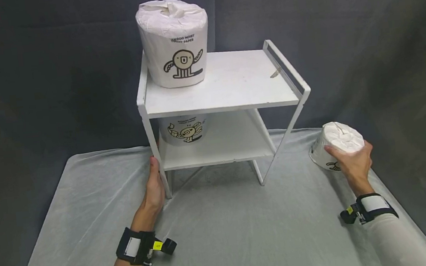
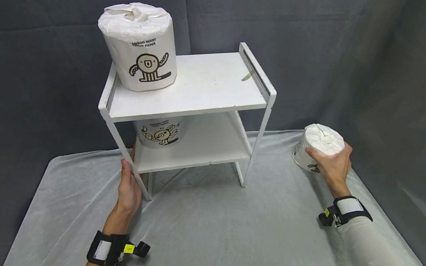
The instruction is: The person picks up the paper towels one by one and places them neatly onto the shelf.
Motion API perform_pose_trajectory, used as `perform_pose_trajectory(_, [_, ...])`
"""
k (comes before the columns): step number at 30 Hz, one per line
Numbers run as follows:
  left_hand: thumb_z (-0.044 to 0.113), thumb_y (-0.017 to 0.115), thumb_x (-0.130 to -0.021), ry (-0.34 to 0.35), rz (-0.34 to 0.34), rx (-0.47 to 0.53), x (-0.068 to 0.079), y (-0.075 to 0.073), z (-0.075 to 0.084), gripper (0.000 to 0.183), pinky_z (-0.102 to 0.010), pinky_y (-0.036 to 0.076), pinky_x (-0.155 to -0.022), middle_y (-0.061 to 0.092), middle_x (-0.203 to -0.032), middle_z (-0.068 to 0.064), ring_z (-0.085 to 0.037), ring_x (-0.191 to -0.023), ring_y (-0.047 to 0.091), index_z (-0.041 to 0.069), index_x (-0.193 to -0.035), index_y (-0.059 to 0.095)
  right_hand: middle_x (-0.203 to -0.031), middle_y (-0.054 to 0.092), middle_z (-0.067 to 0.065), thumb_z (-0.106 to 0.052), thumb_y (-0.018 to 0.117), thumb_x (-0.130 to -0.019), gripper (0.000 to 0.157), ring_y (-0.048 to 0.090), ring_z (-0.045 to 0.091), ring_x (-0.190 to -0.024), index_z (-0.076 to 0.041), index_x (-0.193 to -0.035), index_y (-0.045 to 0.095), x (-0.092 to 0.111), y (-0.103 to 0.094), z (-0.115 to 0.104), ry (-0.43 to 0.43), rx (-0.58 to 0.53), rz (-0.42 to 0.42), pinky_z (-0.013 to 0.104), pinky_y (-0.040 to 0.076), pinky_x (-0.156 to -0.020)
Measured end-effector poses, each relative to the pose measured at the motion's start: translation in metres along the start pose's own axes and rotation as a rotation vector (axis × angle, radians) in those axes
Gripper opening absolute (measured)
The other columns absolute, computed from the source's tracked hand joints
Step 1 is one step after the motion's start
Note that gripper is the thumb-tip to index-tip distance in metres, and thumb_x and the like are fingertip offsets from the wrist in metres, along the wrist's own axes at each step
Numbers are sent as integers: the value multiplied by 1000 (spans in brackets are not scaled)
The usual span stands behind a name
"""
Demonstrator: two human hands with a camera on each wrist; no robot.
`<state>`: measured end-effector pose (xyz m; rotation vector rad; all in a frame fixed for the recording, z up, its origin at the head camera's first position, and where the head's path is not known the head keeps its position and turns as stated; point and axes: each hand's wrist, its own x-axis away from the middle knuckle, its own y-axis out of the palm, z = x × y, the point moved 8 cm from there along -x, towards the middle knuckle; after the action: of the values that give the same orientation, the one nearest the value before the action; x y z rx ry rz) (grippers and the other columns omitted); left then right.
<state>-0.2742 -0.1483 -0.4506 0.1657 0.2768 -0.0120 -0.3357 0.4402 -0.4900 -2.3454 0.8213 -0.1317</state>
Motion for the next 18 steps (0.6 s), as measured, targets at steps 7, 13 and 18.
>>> perform_pose_trajectory(7, [61, 16, -99, 15, 0, 0, 0, -1, 0, 80, -46, -12, -117, -4, -166, -9, -18, -150, -9, 13, -159, -3, -153, 35, 12, -65, 78, -64, 119, 36, 33, -138, -16, -155, 17, -1, 1, 2, 19, 13, 31, 53, 32, -110])
perform_pose_trajectory(13, [64, 17, -98, 7, 2, 0, -1, -1, -1, 82, -44, -12, -117, -4, -166, -7, -16, -150, -9, 14, -160, -3, -153, 36, 12, -64, 78, -65, 118, 37, 32, -137, -16, -155, 19, 0, 0, 3, 18, 10, 48, 53, 32, -110])
perform_pose_trajectory(18, [65, 17, -97, 16, 0, -5, 0, 0, 0, 82, -44, -11, -117, -4, -166, -9, -17, -150, -8, 15, -160, -3, -152, 38, 12, -63, 78, -65, 116, 38, 31, -137, -15, -154, 21, 0, 0, 2, 10, 9, 73, 52, 32, -110])
